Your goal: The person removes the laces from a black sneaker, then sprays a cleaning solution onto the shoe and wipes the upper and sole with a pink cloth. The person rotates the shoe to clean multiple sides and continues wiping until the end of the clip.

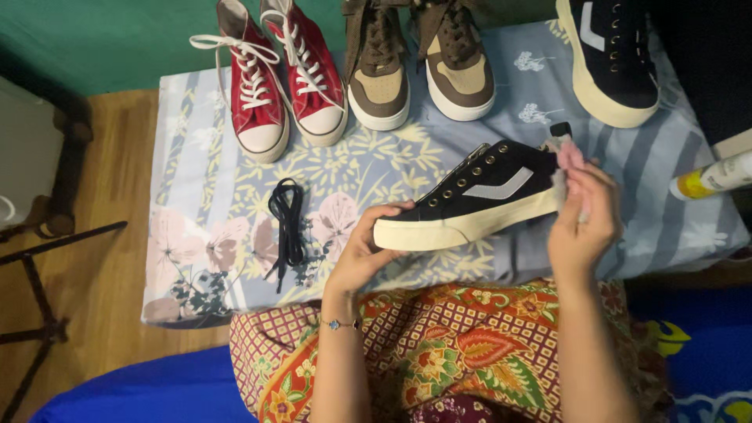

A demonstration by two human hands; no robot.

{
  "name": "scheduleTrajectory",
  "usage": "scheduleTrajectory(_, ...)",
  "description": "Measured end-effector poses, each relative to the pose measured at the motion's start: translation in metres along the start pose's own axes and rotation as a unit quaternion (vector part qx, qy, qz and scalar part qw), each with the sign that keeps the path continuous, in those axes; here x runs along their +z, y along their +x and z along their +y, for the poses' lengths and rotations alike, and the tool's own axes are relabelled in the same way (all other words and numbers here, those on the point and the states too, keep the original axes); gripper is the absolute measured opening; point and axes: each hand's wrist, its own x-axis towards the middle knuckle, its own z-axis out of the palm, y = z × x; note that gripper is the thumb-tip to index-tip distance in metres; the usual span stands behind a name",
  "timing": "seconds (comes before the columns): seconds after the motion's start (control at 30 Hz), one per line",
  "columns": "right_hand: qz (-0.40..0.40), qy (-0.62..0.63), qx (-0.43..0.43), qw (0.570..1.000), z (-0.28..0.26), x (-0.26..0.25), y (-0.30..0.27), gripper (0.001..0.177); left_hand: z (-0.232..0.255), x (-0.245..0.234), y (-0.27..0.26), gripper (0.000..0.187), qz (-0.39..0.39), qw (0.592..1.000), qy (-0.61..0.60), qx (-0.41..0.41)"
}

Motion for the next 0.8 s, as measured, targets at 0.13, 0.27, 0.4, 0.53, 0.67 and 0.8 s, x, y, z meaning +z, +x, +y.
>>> scheduleTrajectory(0.13,-0.109,0.12,-0.035,0.986,-0.06,0.022,-0.02,0.025,0.005,0.003,0.0,0.061,0.011,1.0,-0.019,-0.006)
scheduleTrajectory(0.27,-0.175,0.106,-0.181,0.962,-0.092,0.029,-0.023,0.021,0.004,-0.004,-0.004,0.06,0.035,0.997,-0.057,-0.04)
scheduleTrajectory(0.4,-0.122,0.058,-0.104,0.985,-0.051,0.01,0.001,0.017,0.0,-0.006,-0.006,0.065,0.047,0.998,-0.026,-0.017)
scheduleTrajectory(0.53,-0.081,0.094,0.027,0.992,-0.011,-0.005,-0.001,0.033,0.0,0.008,0.005,0.071,0.129,0.992,0.01,-0.006)
scheduleTrajectory(0.67,-0.061,0.161,0.051,0.984,-0.035,-0.004,-0.007,0.03,0.032,0.048,0.024,0.065,0.119,0.98,0.116,0.109)
scheduleTrajectory(0.8,-0.042,0.099,-0.068,0.992,-0.096,-0.029,0.017,0.022,0.092,0.094,0.037,0.065,0.082,0.974,0.154,0.144)
